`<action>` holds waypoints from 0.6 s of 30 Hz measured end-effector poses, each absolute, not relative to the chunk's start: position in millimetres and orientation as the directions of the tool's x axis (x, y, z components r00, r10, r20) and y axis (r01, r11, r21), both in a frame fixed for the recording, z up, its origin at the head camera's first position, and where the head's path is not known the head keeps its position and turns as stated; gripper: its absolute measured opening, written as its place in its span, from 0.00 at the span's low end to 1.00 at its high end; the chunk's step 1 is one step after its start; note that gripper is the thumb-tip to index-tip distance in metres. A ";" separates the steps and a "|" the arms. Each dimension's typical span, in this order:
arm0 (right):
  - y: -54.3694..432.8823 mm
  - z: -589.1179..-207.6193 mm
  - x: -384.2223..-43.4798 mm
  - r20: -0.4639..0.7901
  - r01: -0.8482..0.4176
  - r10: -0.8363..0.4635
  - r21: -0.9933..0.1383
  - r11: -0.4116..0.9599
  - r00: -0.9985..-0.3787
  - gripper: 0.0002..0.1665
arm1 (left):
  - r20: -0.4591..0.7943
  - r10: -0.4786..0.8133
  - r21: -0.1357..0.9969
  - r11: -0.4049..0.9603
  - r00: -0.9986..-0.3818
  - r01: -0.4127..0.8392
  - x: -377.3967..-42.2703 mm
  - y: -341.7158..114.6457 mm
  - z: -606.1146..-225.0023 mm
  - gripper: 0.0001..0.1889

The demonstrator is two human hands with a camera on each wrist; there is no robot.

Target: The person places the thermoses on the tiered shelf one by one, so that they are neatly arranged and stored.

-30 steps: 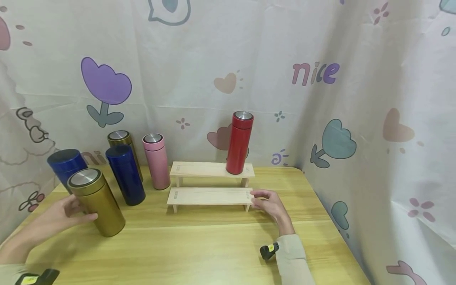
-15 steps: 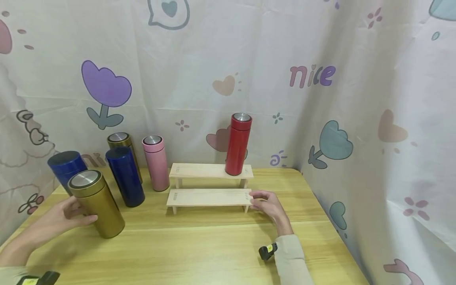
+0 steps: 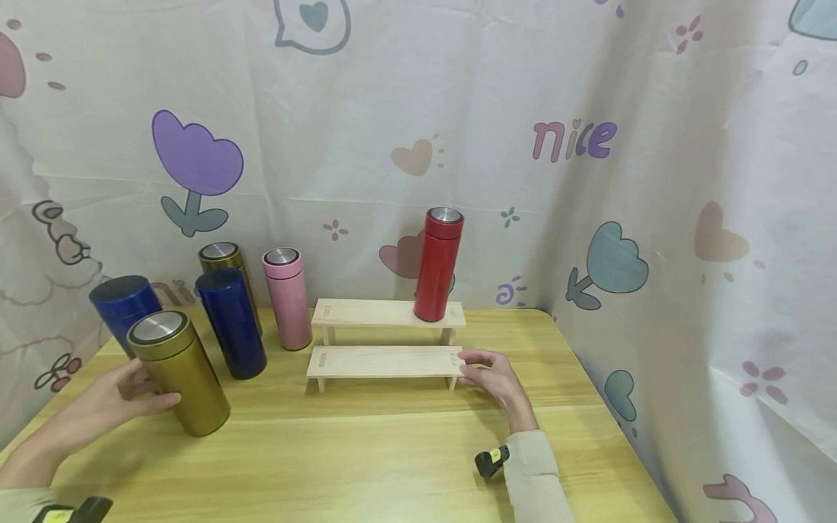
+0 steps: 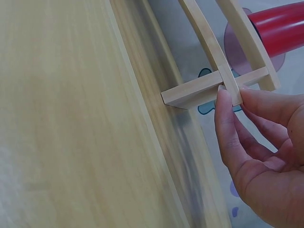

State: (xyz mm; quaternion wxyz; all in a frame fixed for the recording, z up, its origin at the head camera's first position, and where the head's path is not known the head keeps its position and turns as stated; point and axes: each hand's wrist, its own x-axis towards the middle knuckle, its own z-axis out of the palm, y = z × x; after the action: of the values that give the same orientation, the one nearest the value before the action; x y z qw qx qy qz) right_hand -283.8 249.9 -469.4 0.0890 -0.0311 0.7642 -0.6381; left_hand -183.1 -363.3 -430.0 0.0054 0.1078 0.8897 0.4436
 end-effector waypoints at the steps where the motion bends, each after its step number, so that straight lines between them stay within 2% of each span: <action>1: 249.6 -469.4 -283.8 -0.097 0.068 -0.158 -0.981 0.183 -0.983 0.25 | 0.089 0.198 0.791 0.582 -0.976 0.190 -183.0 -363.0 -429.8 0.36; 18: 248.3 -468.8 -282.7 -0.103 0.080 -0.128 -0.982 0.170 -0.986 0.24 | 0.078 0.205 0.799 0.573 -0.976 0.184 -182.7 -364.0 -433.3 0.36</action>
State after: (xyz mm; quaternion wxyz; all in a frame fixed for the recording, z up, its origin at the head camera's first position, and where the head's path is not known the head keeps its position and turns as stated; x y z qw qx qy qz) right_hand -282.7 248.3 -468.8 0.0809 -0.0159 0.7607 -0.6439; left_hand -182.7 -364.0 -433.3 0.0116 0.1096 0.8867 0.4490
